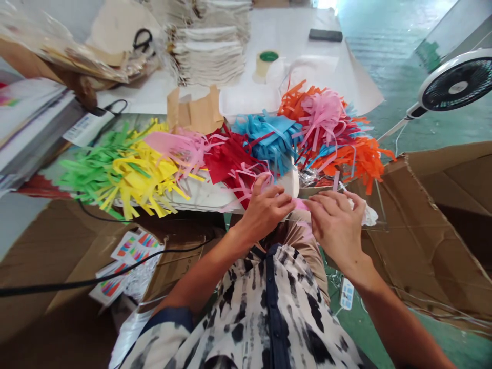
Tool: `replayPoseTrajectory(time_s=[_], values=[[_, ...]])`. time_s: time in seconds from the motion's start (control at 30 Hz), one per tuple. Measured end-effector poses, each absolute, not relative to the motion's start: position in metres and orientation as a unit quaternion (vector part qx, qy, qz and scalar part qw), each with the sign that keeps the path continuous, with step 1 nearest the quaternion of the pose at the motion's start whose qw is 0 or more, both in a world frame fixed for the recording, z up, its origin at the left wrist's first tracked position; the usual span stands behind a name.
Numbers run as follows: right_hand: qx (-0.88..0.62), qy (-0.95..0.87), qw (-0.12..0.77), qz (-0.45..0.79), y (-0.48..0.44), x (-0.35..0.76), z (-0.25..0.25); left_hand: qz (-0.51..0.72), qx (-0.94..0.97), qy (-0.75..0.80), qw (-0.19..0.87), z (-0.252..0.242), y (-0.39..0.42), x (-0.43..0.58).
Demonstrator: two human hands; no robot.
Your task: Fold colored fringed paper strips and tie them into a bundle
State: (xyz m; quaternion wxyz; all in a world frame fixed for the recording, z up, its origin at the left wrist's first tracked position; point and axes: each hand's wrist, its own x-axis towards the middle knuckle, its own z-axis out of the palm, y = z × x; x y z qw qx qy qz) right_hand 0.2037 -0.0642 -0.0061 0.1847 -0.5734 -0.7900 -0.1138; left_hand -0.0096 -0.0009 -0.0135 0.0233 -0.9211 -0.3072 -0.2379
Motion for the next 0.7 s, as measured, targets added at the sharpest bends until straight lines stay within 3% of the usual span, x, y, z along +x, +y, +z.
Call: replayPoseTrajectory(time_s=[0.27, 0.47, 0.7], values=[[-0.564, -0.794, 0.195, -0.118, -0.089, 0.225, -0.017, -0.252, -0.904, -0.341, -0.050, -0.020, -0.006, -0.033], [-0.583, -0.785, 0.176, -0.114, -0.090, 0.224, -0.013, -0.321, -0.819, -0.475, 0.043, 0.000, -0.011, -0.041], [-0.583, -0.785, 0.169, -0.123, -0.087, 0.219, -0.008, -0.249, -0.928, -0.278, 0.000, -0.013, -0.025, -0.004]])
